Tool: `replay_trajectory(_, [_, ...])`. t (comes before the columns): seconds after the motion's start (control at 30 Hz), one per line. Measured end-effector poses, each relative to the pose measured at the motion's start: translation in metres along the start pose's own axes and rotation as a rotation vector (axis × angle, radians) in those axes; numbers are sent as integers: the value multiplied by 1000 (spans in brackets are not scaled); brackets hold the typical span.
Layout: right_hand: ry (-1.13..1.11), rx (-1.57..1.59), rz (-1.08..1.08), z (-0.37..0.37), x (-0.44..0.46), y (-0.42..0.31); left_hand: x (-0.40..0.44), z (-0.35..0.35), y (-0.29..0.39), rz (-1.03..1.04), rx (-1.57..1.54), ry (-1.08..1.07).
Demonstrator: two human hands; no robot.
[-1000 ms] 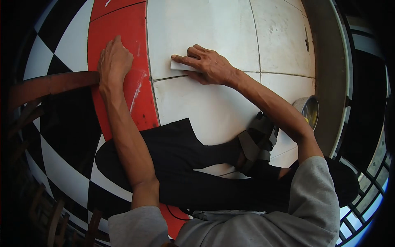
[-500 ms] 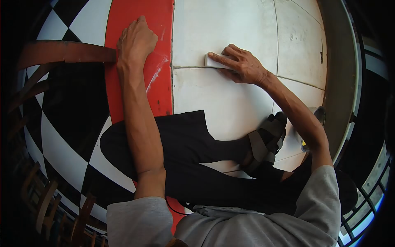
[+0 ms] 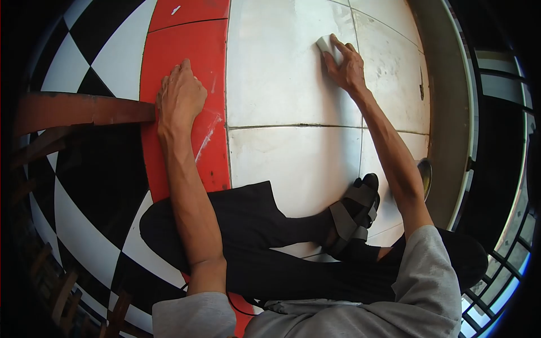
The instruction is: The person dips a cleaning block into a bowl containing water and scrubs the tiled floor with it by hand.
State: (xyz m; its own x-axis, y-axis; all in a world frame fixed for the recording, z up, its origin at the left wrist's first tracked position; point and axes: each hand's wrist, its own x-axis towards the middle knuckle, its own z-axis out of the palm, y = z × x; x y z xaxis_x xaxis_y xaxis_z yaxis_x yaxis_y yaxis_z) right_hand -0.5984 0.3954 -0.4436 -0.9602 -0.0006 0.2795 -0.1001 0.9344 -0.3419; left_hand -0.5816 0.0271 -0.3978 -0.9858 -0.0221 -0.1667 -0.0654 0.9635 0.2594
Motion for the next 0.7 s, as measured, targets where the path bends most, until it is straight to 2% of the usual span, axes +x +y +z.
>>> replay_trajectory(0.07, [-183,41,-88,-7,-48,-59,1,3,-3,14,-10,15])
replay_trajectory(0.13, [-327,217,-339,-9,-97,-97,2,3,-4,21,-7,12])
replay_trajectory(0.23, [-263,152,-318,-6,-70,-62,-1,4,-3,13,19,10])
replay_trajectory(0.33, [-33,-128,-46,-7,13,9,-1,5,-1,39,28,52])
replay_trajectory(0.4, [120,-213,223,6,52,59,-2,0,6,0,24,3])
replay_trajectory(0.47, [198,-195,300,20,63,66,-1,-8,10,-13,28,-47])
replay_trajectory(0.53, [79,-59,176,16,44,13,-1,-13,12,-39,32,-99])
replay_trajectory(0.6, [-147,-18,6,9,7,-50,-3,-15,13,-60,15,-108])
replay_trajectory(0.67, [-196,46,-233,12,-24,-75,-2,0,3,-21,27,-37])
replay_trajectory(0.7, [-189,60,-266,15,-19,-67,-2,6,0,18,38,33])
